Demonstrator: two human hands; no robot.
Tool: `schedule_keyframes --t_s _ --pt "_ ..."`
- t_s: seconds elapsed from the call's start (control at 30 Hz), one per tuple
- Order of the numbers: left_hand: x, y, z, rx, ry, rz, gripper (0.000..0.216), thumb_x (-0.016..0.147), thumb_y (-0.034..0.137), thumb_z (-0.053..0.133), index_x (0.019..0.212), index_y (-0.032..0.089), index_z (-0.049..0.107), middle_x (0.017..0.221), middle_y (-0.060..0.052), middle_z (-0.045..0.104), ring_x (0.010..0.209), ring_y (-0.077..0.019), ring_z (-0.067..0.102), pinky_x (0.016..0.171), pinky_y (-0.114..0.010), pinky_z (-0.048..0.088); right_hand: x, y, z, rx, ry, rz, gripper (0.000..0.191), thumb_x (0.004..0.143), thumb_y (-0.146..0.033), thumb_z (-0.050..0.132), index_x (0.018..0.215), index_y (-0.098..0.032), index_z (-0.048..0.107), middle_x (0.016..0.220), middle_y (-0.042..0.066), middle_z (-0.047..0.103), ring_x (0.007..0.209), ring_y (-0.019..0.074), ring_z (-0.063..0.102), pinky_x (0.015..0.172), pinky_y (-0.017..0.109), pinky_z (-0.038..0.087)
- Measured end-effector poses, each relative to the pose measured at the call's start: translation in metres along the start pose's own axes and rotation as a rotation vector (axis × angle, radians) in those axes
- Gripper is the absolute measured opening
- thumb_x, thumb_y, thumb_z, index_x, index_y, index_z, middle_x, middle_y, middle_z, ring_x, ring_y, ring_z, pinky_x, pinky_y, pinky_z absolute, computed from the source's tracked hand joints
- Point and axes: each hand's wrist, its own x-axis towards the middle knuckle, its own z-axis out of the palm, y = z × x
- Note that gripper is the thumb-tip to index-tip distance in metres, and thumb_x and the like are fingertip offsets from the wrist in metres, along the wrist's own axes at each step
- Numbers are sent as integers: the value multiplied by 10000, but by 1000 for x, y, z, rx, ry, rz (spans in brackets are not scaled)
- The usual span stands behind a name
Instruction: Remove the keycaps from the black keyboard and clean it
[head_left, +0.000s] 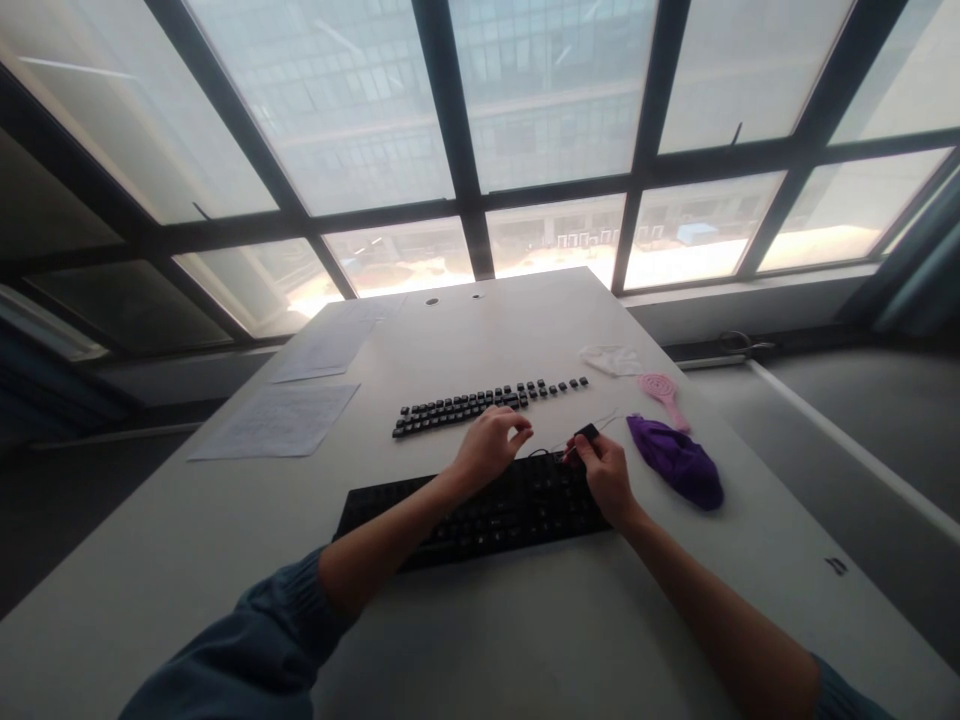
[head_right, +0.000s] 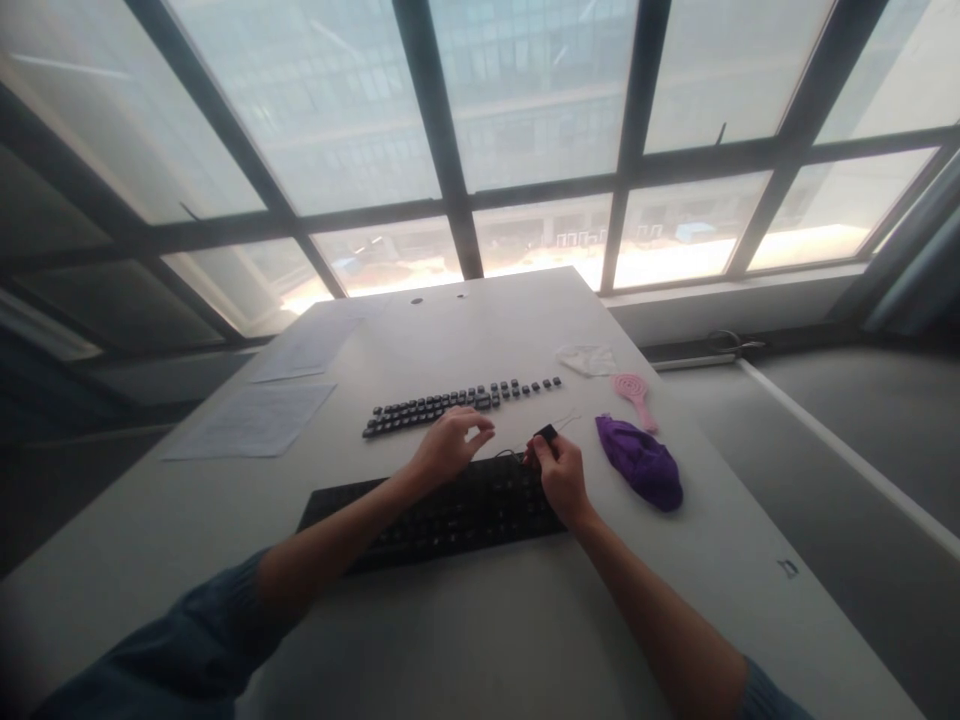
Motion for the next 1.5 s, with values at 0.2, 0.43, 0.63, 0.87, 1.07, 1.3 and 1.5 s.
schedule_keyframes --t_s 0.2,0.43,0.63,0.87,1.07,1.3,1.5 --pt "-50 23 18 -82 -164 4 174 811 307 745 965 227 746 930 -68 683 922 -228 604 824 -339 479 0 2 0 2 4 -3 383 877 -514 592 748 -161 666 621 50 669 582 195 606 592 296 475" --pt "-56 16 34 -143 -150 -49 139 785 246 772 920 220 755 924 -60 679 905 -222 612 844 -342 488 1 6 -1 1 -3 -17 362 882 -494 594 751 -164 666 631 48 676 579 192 611 588 293 473" --pt "-61 21 43 -148 -97 5 91 858 132 656 928 180 689 957 -70 646 941 -216 583 893 -345 478 1 6 -1 6 -4 -13 349 888 -476 587 753 -163 662 628 53 676 585 197 619 593 295 475" --pt "-64 22 40 -232 -27 -44 76 894 171 606 930 188 671 968 -69 638 955 -212 594 891 -340 487 0 1 0 24 -4 1 339 874 -471 598 738 -165 656 633 51 671 584 195 616 587 293 476" --pt "-34 11 21 -306 78 -56 99 846 178 673 933 184 719 903 -42 675 764 -146 628 734 -258 505 0 1 0 11 -9 -3 340 875 -468 594 741 -161 654 631 54 671 588 196 617 592 291 471" --pt "50 -26 22 87 127 -39 83 833 257 720 887 201 748 866 -45 726 836 -196 628 809 -313 478 1 2 0 40 -13 -7 336 868 -467 604 734 -164 655 632 52 670 582 196 613 586 293 468" --pt "76 -35 54 238 87 -25 118 867 301 688 850 214 765 873 -76 730 938 -251 576 864 -377 423 2 3 0 50 -16 -14 321 873 -450 602 733 -167 653 632 46 669 584 193 619 586 290 472"
